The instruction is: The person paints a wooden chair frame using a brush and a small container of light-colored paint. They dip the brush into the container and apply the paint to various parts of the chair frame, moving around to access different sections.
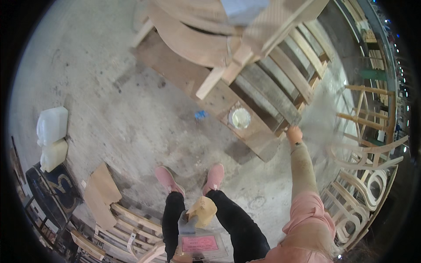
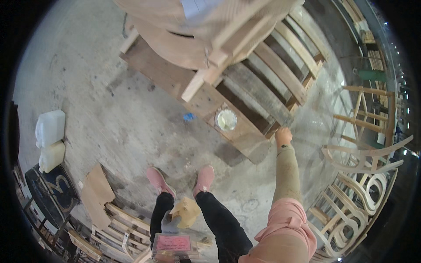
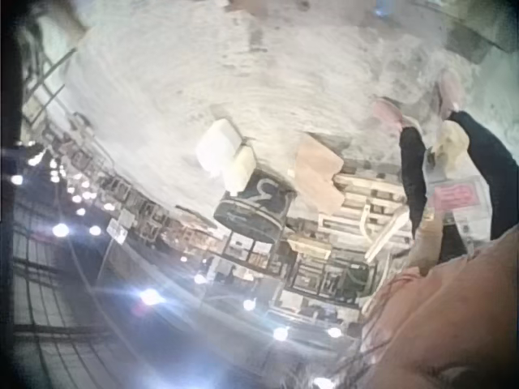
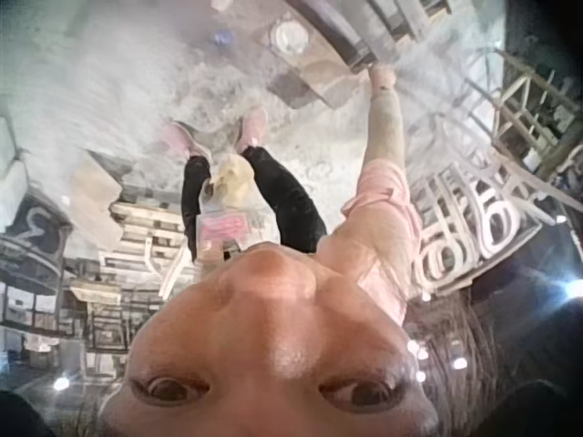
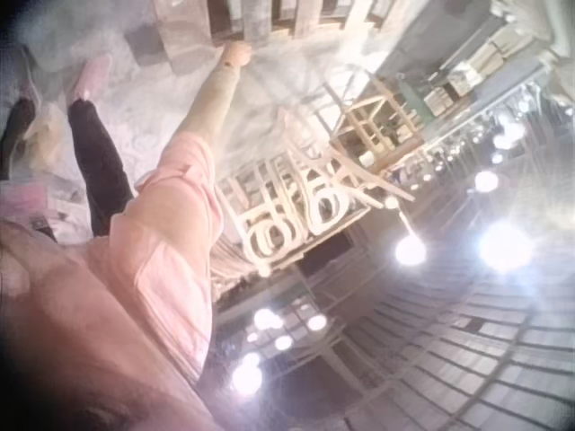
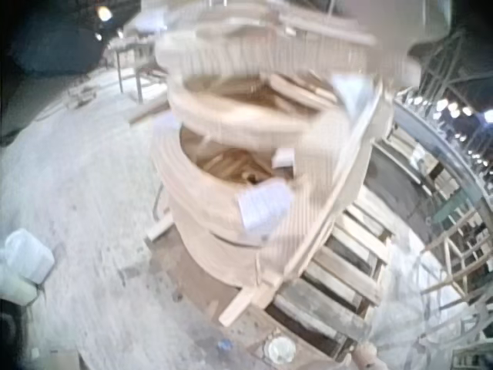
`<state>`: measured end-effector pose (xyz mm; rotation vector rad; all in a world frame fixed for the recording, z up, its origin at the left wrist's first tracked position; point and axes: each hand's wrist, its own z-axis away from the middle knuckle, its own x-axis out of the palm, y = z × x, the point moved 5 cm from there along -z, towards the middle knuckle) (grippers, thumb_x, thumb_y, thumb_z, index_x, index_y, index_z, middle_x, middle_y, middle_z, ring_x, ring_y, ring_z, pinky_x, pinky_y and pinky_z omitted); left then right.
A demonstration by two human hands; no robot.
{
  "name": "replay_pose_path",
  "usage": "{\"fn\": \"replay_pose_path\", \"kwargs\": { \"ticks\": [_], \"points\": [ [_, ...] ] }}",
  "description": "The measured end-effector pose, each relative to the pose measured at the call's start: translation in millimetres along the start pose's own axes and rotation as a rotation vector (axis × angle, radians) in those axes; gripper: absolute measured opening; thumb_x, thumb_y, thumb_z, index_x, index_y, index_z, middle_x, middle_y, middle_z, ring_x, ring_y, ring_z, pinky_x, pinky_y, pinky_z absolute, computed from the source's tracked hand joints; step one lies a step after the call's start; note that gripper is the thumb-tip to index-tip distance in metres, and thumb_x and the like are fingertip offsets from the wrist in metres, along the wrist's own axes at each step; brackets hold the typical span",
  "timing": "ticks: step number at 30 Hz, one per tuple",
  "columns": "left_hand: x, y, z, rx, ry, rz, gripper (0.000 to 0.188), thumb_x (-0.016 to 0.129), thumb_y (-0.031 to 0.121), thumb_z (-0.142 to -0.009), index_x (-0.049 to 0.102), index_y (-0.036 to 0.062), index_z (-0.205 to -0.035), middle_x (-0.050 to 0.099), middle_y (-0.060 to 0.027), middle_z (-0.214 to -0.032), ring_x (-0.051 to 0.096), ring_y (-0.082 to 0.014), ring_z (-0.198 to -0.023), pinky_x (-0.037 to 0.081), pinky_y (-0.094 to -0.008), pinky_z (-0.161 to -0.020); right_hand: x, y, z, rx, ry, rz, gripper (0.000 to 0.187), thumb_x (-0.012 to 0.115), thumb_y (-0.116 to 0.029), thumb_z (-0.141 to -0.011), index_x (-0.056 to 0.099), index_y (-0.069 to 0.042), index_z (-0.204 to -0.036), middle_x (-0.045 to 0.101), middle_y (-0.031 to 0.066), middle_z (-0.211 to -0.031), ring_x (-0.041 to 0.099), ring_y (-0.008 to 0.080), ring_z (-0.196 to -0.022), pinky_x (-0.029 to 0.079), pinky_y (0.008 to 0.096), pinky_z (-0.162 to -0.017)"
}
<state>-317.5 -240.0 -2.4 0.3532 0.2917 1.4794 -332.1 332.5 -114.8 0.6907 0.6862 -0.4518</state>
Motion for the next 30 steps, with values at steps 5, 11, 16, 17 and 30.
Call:
{"fn": "replay_pose_path", "kwargs": {
  "ticks": [5, 11, 16, 17, 30],
  "points": [
    [-18.8, 10.2, 1.3, 0.033, -0.023, 0.020, 0.031, 0.059, -0.003, -0.073, 0.054, -0.0014, -0.104, 0.061, -0.0096, -0.095, 0.059, -0.0148, -0.083, 0.047, -0.0259, -0.073, -73.9, -36.0, 57.8, 0.023, -0.097, 0.140, 0.021, 0.047, -0.014, -0.083, 0.064, -0.006, -0.094, 0.063, 0.0124, -0.090, 0.063, 0.0283, -0.082, 0.051, 0.0361, -0.067],
    [-38.6, 51.6, 12.7, 0.130, 0.014, 0.255, 0.029, 0.058, -0.001, -0.073, 0.054, -0.0028, -0.102, 0.060, -0.0099, -0.094, 0.057, -0.0158, -0.084, 0.046, -0.0267, -0.074, -150.1, -14.4, 173.7, -0.015, 0.235, -0.268, 0.018, 0.052, -0.006, -0.078, 0.058, -0.009, -0.095, 0.063, 0.0157, -0.090, 0.061, 0.0300, -0.087, 0.047, 0.0390, -0.076],
    [-70.5, 130.5, 45.5, 0.225, 0.054, 0.133, 0.033, 0.055, 0.001, -0.073, 0.052, -0.0041, -0.105, 0.058, -0.0091, -0.097, 0.055, -0.0167, -0.085, 0.045, -0.0272, -0.075, -186.6, -11.4, 267.1, 0.105, 0.141, -0.888, 0.023, 0.048, 0.000, -0.081, 0.054, -0.003, -0.103, 0.062, 0.0126, -0.078, 0.063, 0.0205, -0.069, 0.050, 0.0323, -0.058],
    [-82.6, 147.8, 50.6, 0.242, 0.062, 0.078, 0.035, 0.055, 0.002, -0.073, 0.051, -0.0040, -0.107, 0.057, -0.0088, -0.098, 0.055, -0.0168, -0.084, 0.045, -0.0274, -0.075, -192.5, -21.4, 286.0, 0.164, 0.069, -1.107, 0.023, 0.047, 0.000, -0.083, 0.053, -0.002, -0.105, 0.062, 0.0116, -0.077, 0.063, 0.0177, -0.065, 0.050, 0.0303, -0.054],
    [-75.9, 408.7, 45.4, 0.502, -0.086, -0.001, 0.039, 0.050, 0.002, -0.076, 0.046, -0.0023, -0.115, 0.054, -0.0109, -0.104, 0.052, -0.0165, -0.092, 0.044, -0.0286, -0.080, -374.0, -124.9, 408.0, -0.266, 0.446, -1.332, 0.035, 0.050, 0.002, -0.082, 0.054, -0.005, -0.117, 0.055, 0.0080, -0.077, 0.052, 0.0157, -0.062, 0.042, 0.0248, -0.056]
  ]
}}
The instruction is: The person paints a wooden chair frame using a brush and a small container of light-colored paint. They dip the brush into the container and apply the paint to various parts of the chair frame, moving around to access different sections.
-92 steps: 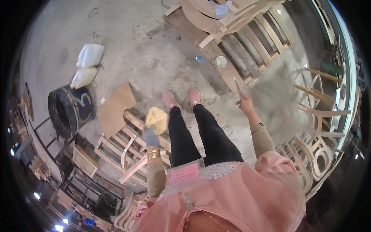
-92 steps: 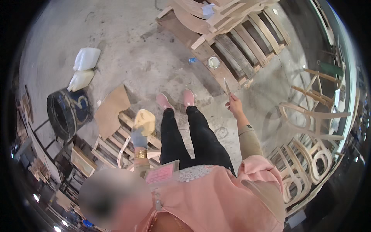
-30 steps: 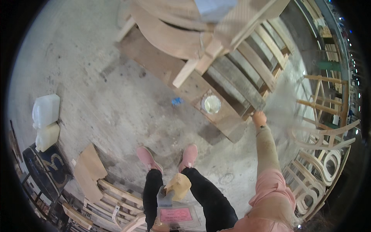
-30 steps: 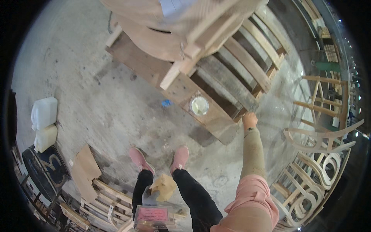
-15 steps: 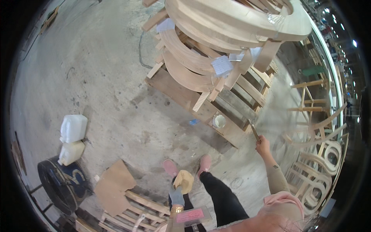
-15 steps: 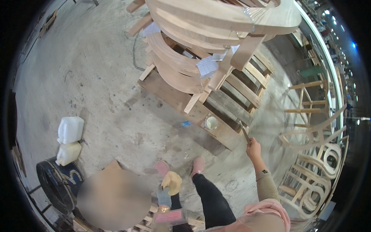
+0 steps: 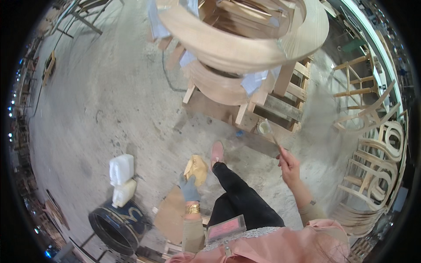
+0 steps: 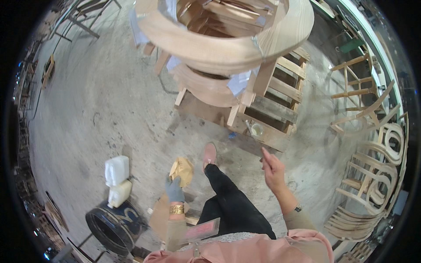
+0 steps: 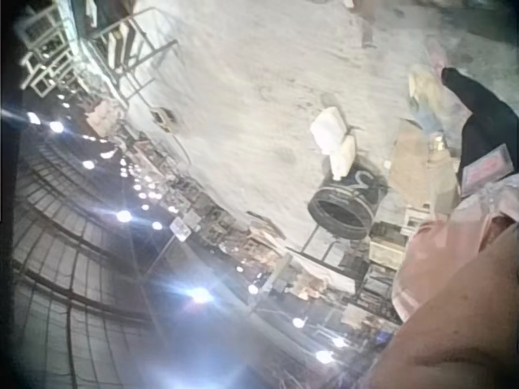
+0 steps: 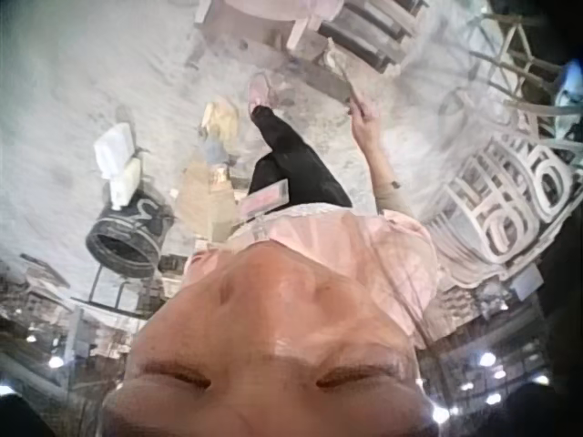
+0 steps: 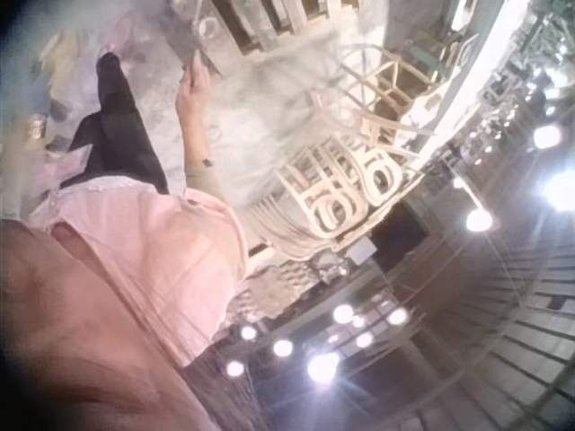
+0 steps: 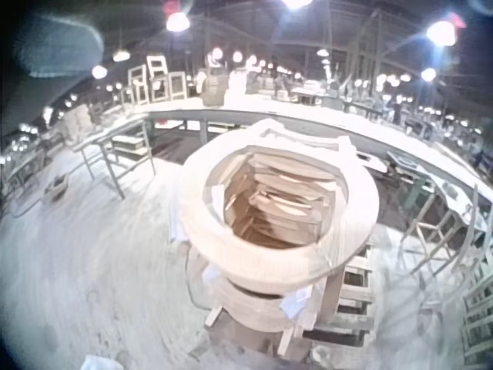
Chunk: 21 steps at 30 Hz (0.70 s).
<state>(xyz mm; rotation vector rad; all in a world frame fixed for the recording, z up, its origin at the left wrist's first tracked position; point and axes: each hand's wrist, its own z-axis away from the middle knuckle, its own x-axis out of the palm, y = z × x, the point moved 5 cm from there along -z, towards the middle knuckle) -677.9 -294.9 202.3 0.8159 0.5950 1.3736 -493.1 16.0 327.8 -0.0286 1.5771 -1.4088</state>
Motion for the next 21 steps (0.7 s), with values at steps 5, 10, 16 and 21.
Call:
{"fn": "replay_pose_path", "kwargs": {
  "ticks": [5, 10, 16, 21],
  "points": [
    [59.0, 64.0, -44.4, 0.087, -0.201, -0.202, 0.037, 0.054, 0.006, -0.073, 0.049, -0.0031, -0.109, 0.055, -0.0099, -0.099, 0.052, -0.0174, -0.091, 0.043, -0.0302, -0.081, 5.7, -82.4, -29.3, -0.059, 0.073, -0.019, 0.038, 0.055, 0.003, -0.078, 0.056, -0.003, -0.115, 0.049, 0.0087, -0.074, 0.046, 0.0184, -0.063, 0.038, 0.0275, -0.057],
    [121.5, 132.5, -66.6, 0.227, -0.356, -0.409, 0.033, 0.054, 0.007, -0.074, 0.051, -0.0037, -0.105, 0.055, -0.0104, -0.096, 0.052, -0.0164, -0.090, 0.043, -0.0285, -0.080, -1.6, -101.7, -34.5, 0.074, 0.120, 0.089, 0.049, 0.059, 0.002, -0.074, 0.048, -0.002, -0.122, 0.049, 0.0132, -0.079, 0.049, 0.0256, -0.068, 0.041, 0.0307, -0.061],
    [131.7, 195.8, -111.4, 0.185, -0.523, -0.560, 0.031, 0.053, 0.007, -0.074, 0.053, -0.0046, -0.102, 0.058, -0.0121, -0.092, 0.055, -0.0185, -0.086, 0.045, -0.0282, -0.078, 5.9, -129.2, -50.9, 0.190, 0.208, 0.182, 0.047, 0.056, 0.001, -0.077, 0.046, -0.001, -0.123, 0.049, 0.0151, -0.082, 0.049, 0.0290, -0.070, 0.041, 0.0330, -0.063],
    [141.5, 227.8, -171.1, 0.075, -0.707, -0.829, 0.030, 0.049, 0.004, -0.073, 0.053, -0.0044, -0.101, 0.059, -0.0144, -0.091, 0.058, -0.0206, -0.086, 0.046, -0.0297, -0.077, 35.1, -152.6, -74.4, 0.352, 0.298, 0.266, 0.044, 0.049, 0.000, -0.082, 0.042, 0.002, -0.126, 0.049, 0.0177, -0.087, 0.049, 0.0320, -0.076, 0.041, 0.0348, -0.068]
  ]
}}
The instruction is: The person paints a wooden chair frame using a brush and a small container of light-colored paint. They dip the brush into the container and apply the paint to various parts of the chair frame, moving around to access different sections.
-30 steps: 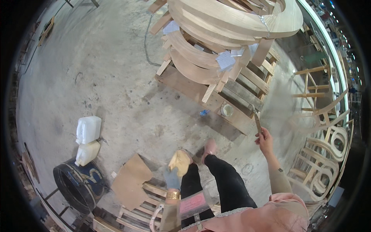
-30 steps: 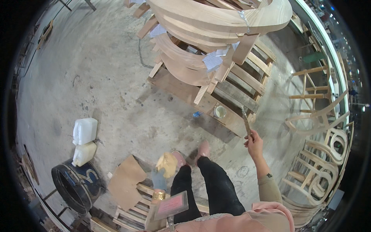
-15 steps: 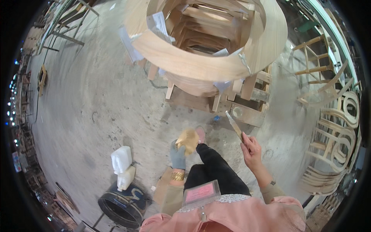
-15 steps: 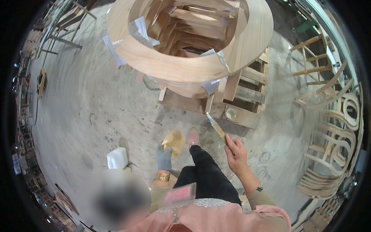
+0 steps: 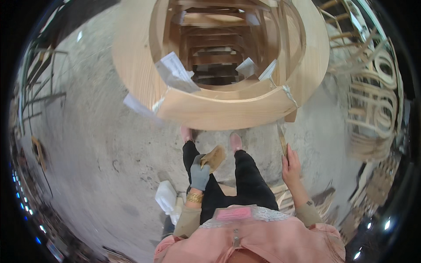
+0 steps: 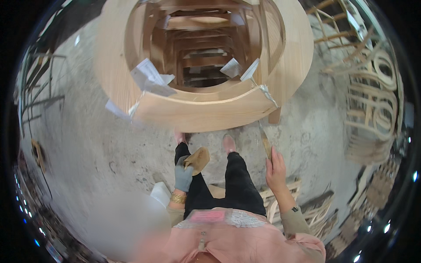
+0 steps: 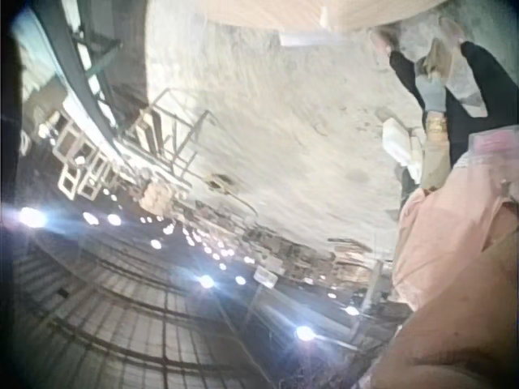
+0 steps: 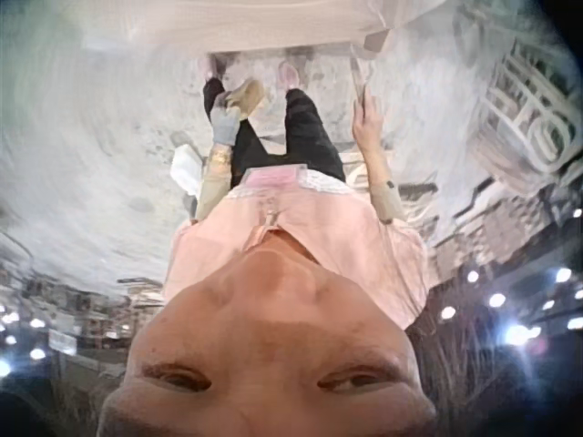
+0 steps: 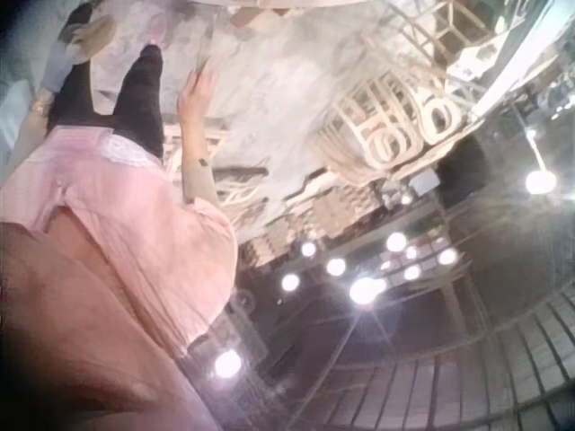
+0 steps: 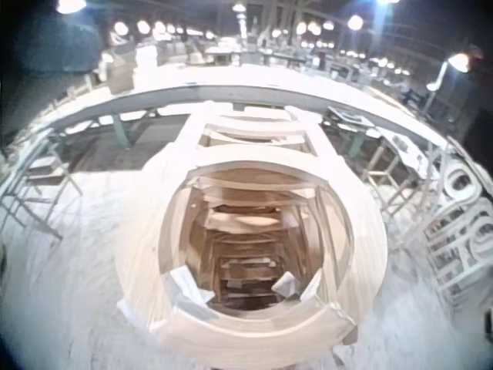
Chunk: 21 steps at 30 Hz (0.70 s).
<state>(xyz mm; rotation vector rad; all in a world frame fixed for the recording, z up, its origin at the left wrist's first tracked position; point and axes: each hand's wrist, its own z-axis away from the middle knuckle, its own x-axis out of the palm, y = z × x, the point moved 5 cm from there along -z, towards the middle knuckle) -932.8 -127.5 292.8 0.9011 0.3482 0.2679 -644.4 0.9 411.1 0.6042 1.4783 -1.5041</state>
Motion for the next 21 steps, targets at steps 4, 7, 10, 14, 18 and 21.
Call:
{"fn": "replay_pose_path", "kwargs": {
  "ticks": [4, 7, 10, 14, 18, 21],
  "points": [
    [-27.9, -8.0, -33.7, -0.017, -0.202, 0.207, 0.032, 0.046, -0.003, -0.071, 0.052, -0.0017, -0.103, 0.057, -0.0091, -0.096, 0.055, -0.0175, -0.092, 0.042, -0.0270, -0.084, 25.1, -25.4, -13.0, 0.098, 0.092, 0.027, 0.044, 0.047, 0.001, -0.083, 0.041, 0.002, -0.126, 0.049, 0.0180, -0.088, 0.049, 0.0327, -0.079, 0.041, 0.0352, -0.072],
    [-57.7, -15.1, -59.2, -0.032, -0.282, 0.177, 0.033, 0.045, -0.005, -0.074, 0.051, -0.0028, -0.106, 0.056, -0.0104, -0.101, 0.053, -0.0163, -0.095, 0.040, -0.0262, -0.086, 39.4, -45.1, -30.0, 0.124, 0.152, 0.013, 0.043, 0.047, 0.002, -0.083, 0.042, 0.003, -0.125, 0.050, 0.0180, -0.090, 0.050, 0.0328, -0.081, 0.042, 0.0341, -0.072],
    [-71.3, -18.8, -73.0, -0.144, -0.253, 0.209, 0.033, 0.043, -0.004, -0.077, 0.051, -0.0049, -0.109, 0.056, -0.0122, -0.107, 0.052, -0.0161, -0.098, 0.040, -0.0268, -0.085, 49.1, -51.2, -44.8, 0.188, 0.143, -0.016, 0.042, 0.046, 0.005, -0.081, 0.044, 0.003, -0.123, 0.050, 0.0188, -0.092, 0.051, 0.0330, -0.082, 0.043, 0.0343, -0.072],
    [-80.0, -24.4, -80.9, -0.285, -0.197, -0.098, 0.030, 0.054, -0.001, -0.073, 0.057, -0.0034, -0.103, 0.061, -0.0082, -0.093, 0.056, -0.0142, -0.085, 0.043, -0.0252, -0.074, 54.0, -47.9, -55.1, 0.145, 0.200, 0.037, 0.043, 0.044, 0.011, -0.077, 0.046, 0.005, -0.120, 0.049, 0.0216, -0.098, 0.051, 0.0353, -0.087, 0.044, 0.0362, -0.074],
    [-83.3, -56.1, -84.1, -0.040, -0.138, -0.001, 0.026, 0.056, 0.003, -0.075, 0.058, -0.0048, -0.100, 0.062, -0.0080, -0.089, 0.056, -0.0135, -0.082, 0.044, -0.0262, -0.070, 52.5, -53.2, -65.7, 0.124, 0.240, 0.129, 0.043, 0.044, 0.014, -0.075, 0.048, 0.005, -0.117, 0.048, 0.0250, -0.109, 0.050, 0.0398, -0.098, 0.044, 0.0369, -0.080],
    [-89.0, -72.7, -86.8, -0.036, -0.148, -0.027, 0.025, 0.057, 0.005, -0.076, 0.058, -0.0056, -0.099, 0.062, -0.0083, -0.089, 0.056, -0.0130, -0.083, 0.044, -0.0269, -0.071, 52.4, -52.0, -70.9, 0.118, 0.236, 0.063, 0.044, 0.043, 0.014, -0.075, 0.049, 0.003, -0.117, 0.047, 0.0258, -0.116, 0.048, 0.0409, -0.104, 0.043, 0.0378, -0.084]
  ]
}}
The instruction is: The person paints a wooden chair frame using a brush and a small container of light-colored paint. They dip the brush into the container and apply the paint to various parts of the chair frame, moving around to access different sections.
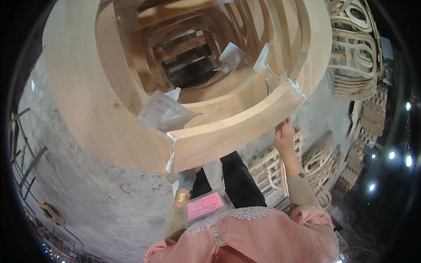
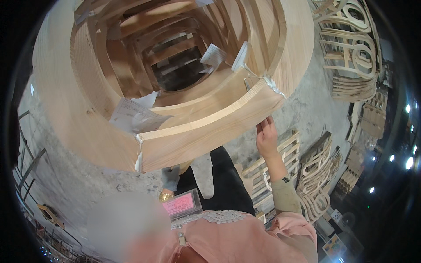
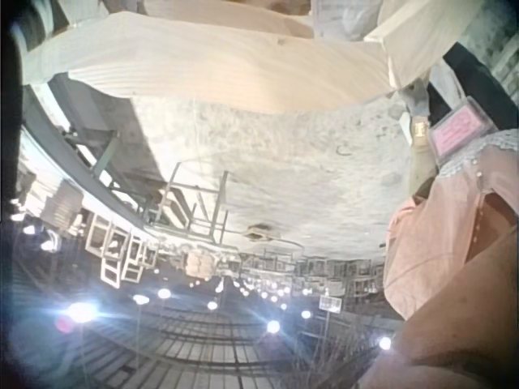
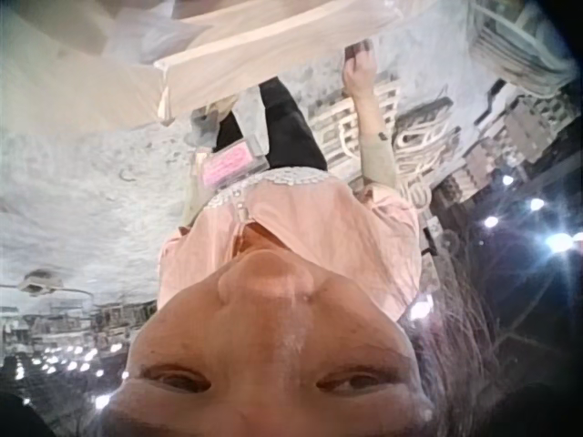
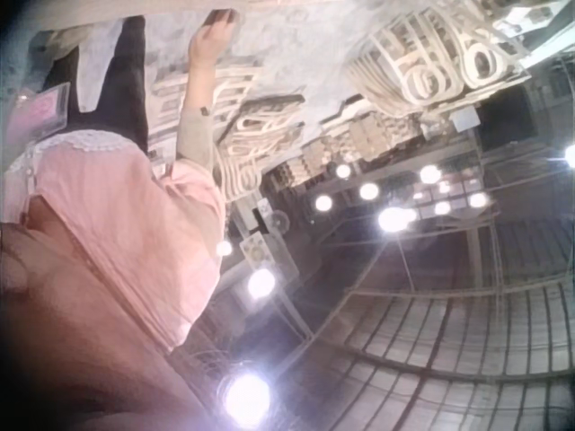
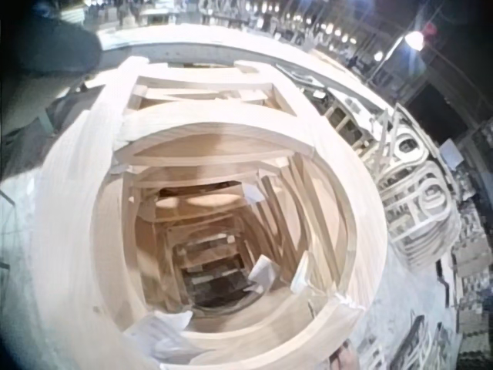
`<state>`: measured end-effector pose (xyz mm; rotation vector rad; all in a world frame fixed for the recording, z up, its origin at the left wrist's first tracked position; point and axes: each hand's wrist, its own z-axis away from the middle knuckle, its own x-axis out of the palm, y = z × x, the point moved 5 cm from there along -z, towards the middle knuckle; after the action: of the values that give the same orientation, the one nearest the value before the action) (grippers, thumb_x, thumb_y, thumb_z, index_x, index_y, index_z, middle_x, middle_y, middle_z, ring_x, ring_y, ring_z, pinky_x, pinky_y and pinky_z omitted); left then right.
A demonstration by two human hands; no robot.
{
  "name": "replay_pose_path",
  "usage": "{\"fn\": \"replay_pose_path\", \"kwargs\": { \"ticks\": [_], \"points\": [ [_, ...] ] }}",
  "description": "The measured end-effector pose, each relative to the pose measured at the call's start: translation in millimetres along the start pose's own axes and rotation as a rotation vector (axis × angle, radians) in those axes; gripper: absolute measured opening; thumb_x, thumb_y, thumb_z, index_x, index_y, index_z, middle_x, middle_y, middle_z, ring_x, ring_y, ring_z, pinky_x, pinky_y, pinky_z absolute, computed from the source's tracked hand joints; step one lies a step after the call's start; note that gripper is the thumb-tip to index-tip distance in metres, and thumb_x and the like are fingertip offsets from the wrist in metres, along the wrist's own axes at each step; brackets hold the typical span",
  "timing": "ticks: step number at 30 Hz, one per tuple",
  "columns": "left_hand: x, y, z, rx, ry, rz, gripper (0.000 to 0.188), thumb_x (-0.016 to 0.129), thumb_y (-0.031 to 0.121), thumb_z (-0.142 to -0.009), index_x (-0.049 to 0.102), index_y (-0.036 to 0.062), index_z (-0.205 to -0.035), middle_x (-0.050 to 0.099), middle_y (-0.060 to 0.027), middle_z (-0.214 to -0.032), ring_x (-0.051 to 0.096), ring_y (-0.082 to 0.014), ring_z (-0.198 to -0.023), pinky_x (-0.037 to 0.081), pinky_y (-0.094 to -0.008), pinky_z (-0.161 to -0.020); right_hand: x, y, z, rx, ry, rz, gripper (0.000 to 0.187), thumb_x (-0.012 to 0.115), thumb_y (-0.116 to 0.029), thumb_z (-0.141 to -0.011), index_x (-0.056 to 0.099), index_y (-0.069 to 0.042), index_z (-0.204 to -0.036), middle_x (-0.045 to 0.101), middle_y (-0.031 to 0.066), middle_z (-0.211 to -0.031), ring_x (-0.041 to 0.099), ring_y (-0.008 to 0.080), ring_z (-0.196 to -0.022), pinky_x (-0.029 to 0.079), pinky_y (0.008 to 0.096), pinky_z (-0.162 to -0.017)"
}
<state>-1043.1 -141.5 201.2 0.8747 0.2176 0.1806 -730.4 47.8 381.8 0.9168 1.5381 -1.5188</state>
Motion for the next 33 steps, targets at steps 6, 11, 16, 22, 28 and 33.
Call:
{"fn": "replay_pose_path", "kwargs": {
  "ticks": [6, 11, 16, 22, 28, 33],
  "points": [
    [9.4, -0.9, -2.1, -0.136, 0.007, 0.227, 0.026, 0.055, 0.006, -0.077, 0.057, -0.0049, -0.100, 0.062, -0.0090, -0.091, 0.055, -0.0133, -0.085, 0.044, -0.0275, -0.074, -0.7, 10.1, -5.5, 0.033, -0.016, 0.037, 0.043, 0.048, 0.013, -0.074, 0.052, -0.001, -0.114, 0.049, 0.0217, -0.117, 0.049, 0.0393, -0.105, 0.043, 0.0395, -0.083],
    [16.3, 1.2, -0.3, -0.148, -0.023, 0.197, 0.027, 0.055, 0.007, -0.077, 0.057, -0.0042, -0.101, 0.062, -0.0096, -0.092, 0.056, -0.0144, -0.086, 0.045, -0.0279, -0.074, -4.6, 10.0, -11.1, 0.039, -0.024, 0.052, 0.041, 0.049, 0.013, -0.072, 0.054, -0.001, -0.110, 0.050, 0.0211, -0.115, 0.050, 0.0392, -0.102, 0.043, 0.0391, -0.082],
    [20.6, 2.7, -2.8, -0.139, -0.049, 0.177, 0.028, 0.054, 0.007, -0.077, 0.056, -0.0036, -0.103, 0.062, -0.0102, -0.092, 0.056, -0.0155, -0.086, 0.045, -0.0283, -0.075, -6.8, 3.9, -15.8, 0.018, 0.037, 0.083, 0.041, 0.048, 0.014, -0.070, 0.055, -0.001, -0.108, 0.052, 0.0201, -0.104, 0.052, 0.0384, -0.094, 0.044, 0.0386, -0.078],
    [18.6, 4.5, -0.2, -0.153, -0.069, 0.167, 0.029, 0.054, 0.008, -0.077, 0.055, -0.0028, -0.104, 0.062, -0.0109, -0.094, 0.057, -0.0168, -0.087, 0.045, -0.0287, -0.075, -10.4, -1.0, -13.9, 0.000, 0.060, 0.116, 0.042, 0.046, 0.015, -0.069, 0.054, 0.001, -0.108, 0.050, 0.0198, -0.097, 0.052, 0.0365, -0.088, 0.045, 0.0375, -0.073],
    [15.7, 10.6, 1.0, -0.177, -0.097, 0.145, 0.030, 0.053, 0.009, -0.078, 0.055, -0.0020, -0.106, 0.062, -0.0116, -0.095, 0.057, -0.0182, -0.087, 0.045, -0.0292, -0.076, -9.6, 4.8, -14.9, 0.052, 0.080, 0.017, 0.041, 0.041, 0.014, -0.071, 0.054, 0.001, -0.108, 0.052, 0.0171, -0.086, 0.055, 0.0286, -0.073, 0.046, 0.0340, -0.065],
    [12.8, 12.5, 2.6, -0.189, -0.108, 0.134, 0.031, 0.053, 0.010, -0.078, 0.054, -0.0013, -0.107, 0.061, -0.0122, -0.096, 0.058, -0.0193, -0.088, 0.045, -0.0296, -0.076, -6.0, 15.5, -9.6, 0.290, -0.012, -0.165, 0.039, 0.035, 0.011, -0.074, 0.055, 0.001, -0.106, 0.051, 0.0102, -0.063, 0.052, 0.0185, -0.053, 0.045, 0.0292, -0.052]
  ]
}}
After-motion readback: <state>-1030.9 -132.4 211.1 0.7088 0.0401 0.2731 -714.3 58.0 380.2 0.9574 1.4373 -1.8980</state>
